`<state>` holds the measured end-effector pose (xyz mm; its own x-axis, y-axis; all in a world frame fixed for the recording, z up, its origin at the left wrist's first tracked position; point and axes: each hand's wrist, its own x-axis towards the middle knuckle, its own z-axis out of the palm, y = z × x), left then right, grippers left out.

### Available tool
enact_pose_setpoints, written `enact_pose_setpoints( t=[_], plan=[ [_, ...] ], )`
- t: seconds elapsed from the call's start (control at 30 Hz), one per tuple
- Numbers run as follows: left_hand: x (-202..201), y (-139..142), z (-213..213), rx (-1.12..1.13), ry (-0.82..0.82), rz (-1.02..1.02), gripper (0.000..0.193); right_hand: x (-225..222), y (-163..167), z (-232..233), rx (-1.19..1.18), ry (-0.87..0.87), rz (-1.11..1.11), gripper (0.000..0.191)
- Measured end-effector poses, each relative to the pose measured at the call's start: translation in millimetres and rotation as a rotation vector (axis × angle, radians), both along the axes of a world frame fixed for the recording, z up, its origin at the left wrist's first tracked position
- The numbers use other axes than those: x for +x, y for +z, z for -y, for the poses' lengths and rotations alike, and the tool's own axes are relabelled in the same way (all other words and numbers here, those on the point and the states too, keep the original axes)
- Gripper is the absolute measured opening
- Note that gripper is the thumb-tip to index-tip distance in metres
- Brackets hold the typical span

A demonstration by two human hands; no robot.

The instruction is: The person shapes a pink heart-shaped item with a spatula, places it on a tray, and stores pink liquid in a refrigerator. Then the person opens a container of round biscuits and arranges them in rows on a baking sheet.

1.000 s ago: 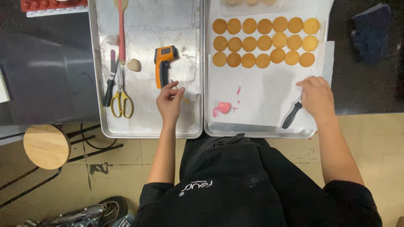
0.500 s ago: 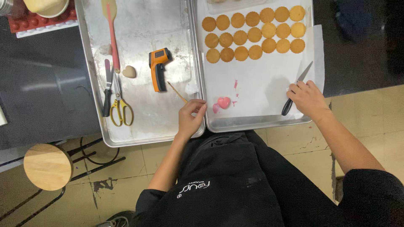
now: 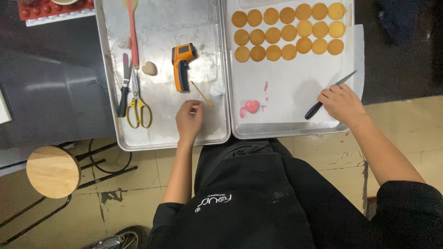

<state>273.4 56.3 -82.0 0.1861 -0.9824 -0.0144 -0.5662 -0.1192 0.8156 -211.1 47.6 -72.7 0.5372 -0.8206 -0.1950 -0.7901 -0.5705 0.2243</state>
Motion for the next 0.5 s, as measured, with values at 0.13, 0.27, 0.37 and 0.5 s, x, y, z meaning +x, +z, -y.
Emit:
enact_pose_setpoints(
  t=[0.13,0.27,0.37,0.5],
  plan=[
    [41.1,1.3,16.2,-0.044,0.163,0.069,0.017,7.8,1.6,5.7,0.015,0.008,0.115,0.020],
    [76.2,13.0,33.5,-0.109,0.291,0.088,0.017,10.9,14.3,13.2,-0.055,-0.043,0.218,0.021],
    [75.9,23.4,34.8,-0.144,0.272,0.048,0.016,10.8,27.3,18.5,-0.198,-0.083,0.343,0.019],
    [33.3,32.9,29.1,-0.144,0.124,-0.006,0.014,14.5,35.6,32.3,-0.338,-0.222,0.560,0.015]
  ],
)
